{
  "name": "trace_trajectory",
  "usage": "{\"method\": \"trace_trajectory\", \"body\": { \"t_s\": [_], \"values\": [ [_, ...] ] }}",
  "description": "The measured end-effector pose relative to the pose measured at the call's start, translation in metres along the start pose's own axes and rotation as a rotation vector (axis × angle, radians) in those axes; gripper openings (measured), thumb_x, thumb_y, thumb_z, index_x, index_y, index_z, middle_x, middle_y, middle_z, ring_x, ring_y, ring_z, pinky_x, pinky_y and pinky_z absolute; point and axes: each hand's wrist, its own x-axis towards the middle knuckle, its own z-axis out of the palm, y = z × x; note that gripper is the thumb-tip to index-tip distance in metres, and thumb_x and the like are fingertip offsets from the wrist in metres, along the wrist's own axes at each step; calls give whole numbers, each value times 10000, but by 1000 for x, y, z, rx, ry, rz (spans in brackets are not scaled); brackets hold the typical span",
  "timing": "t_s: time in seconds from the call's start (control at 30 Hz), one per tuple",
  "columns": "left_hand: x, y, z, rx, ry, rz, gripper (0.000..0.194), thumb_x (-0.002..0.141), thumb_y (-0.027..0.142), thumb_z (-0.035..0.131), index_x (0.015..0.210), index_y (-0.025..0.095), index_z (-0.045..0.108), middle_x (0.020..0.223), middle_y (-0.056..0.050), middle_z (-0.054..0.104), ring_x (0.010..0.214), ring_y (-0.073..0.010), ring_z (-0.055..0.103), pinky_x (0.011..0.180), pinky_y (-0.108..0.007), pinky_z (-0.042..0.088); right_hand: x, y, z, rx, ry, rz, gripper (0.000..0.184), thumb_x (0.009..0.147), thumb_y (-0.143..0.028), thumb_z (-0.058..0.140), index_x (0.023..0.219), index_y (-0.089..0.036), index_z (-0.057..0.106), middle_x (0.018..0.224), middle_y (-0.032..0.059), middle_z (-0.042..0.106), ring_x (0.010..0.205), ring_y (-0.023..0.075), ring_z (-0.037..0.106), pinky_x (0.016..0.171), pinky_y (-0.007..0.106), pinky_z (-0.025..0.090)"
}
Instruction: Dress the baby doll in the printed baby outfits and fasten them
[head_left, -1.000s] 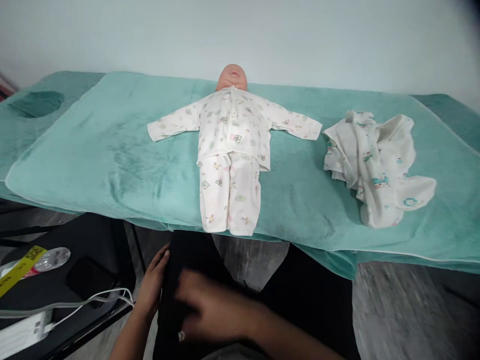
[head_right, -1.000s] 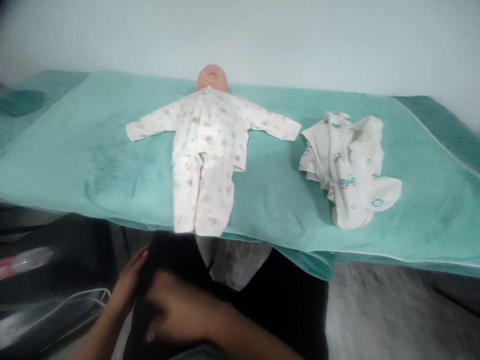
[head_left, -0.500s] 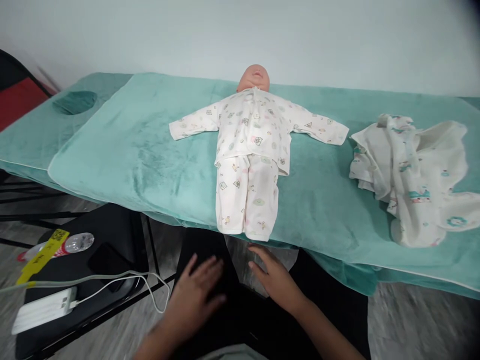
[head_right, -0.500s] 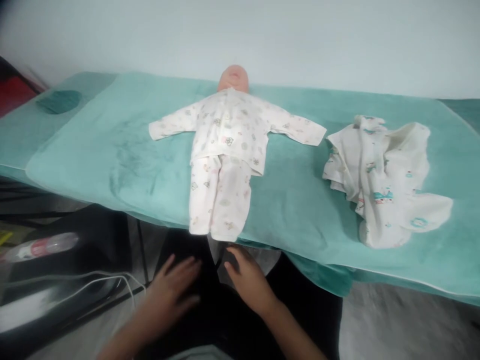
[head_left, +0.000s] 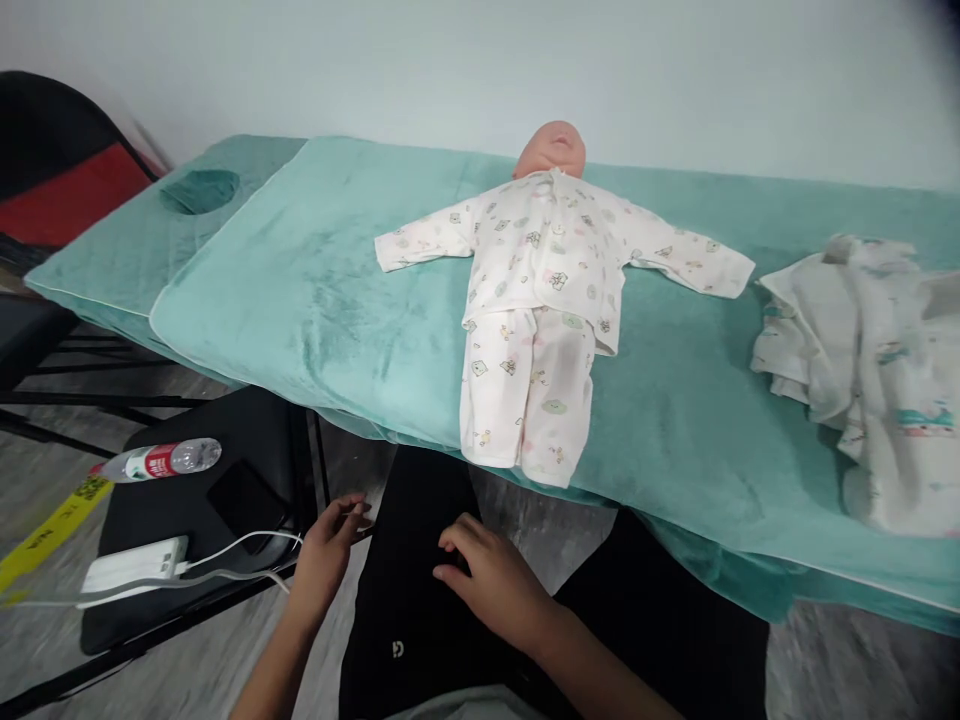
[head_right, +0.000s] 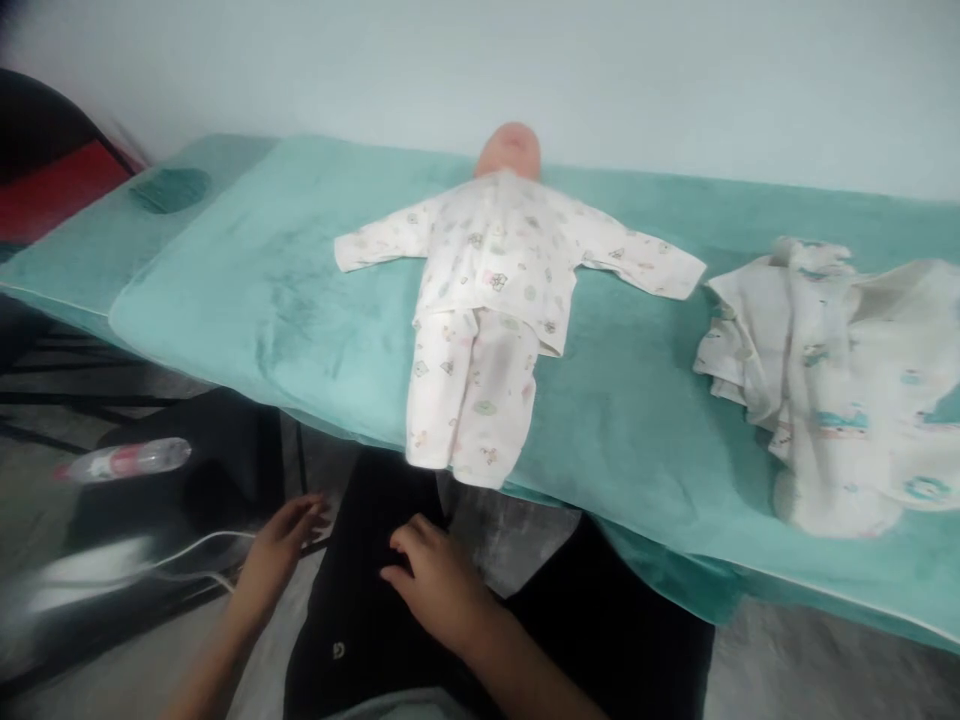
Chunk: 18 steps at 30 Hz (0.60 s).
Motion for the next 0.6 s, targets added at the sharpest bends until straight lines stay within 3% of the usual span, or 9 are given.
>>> {"method": "trace_trajectory", "body": {
  "t_s": [0.07, 0.17, 0.3, 0.37, 0.5, 0.6],
  "values": [
    [-4, 2, -9, -12, -10, -38, 512, 778, 620, 583, 975, 156, 671, 859, -73, 696, 731, -218, 659, 702, -358, 557, 3, 0, 1, 23, -31, -41, 110, 830, -153, 678, 909, -229, 665, 962, -7, 639, 841, 144, 619, 735, 254, 463],
    [-12, 7, -19, 24, -114, -29, 426, 768, 575, 631, 897, 174, 692, 797, -40, 670, 669, -180, 600, 652, -305, 512, 1, 3, -2, 124, -97, -140, 186, 837, -74, 642, 894, -233, 718, 956, -16, 636, 851, 113, 625, 765, 221, 462],
    [-27, 11, -22, 59, -408, 62, 284, 792, 450, 678, 974, 239, 737, 945, -37, 684, 860, -193, 625, 792, -297, 501, -2, 11, 1, 192, -195, -225, 224, 824, -107, 703, 961, -268, 777, 988, -11, 640, 898, 117, 632, 822, 215, 467],
    [-32, 10, -19, 90, -491, 135, 238, 778, 384, 707, 982, 271, 755, 969, -35, 670, 902, -195, 621, 815, -292, 493, -1, 15, 7, 192, -200, -231, 186, 809, -159, 745, 952, -271, 788, 967, -11, 636, 889, 120, 626, 803, 211, 466],
    [-37, 6, -10, 113, -464, 239, 129, 759, 361, 730, 831, 266, 781, 933, -47, 632, 880, -194, 607, 757, -274, 483, 4, 20, 20, 139, -172, -242, 78, 797, -203, 769, 856, -248, 791, 894, -21, 615, 825, 111, 600, 742, 208, 445],
    [-38, 4, -6, 102, -433, 283, 168, 806, 383, 700, 736, 241, 758, 850, -41, 612, 828, -182, 600, 759, -276, 468, 5, 20, 21, 139, -159, -242, 83, 826, -159, 725, 834, -232, 764, 891, -22, 610, 825, 111, 591, 742, 213, 436]
  ]
}}
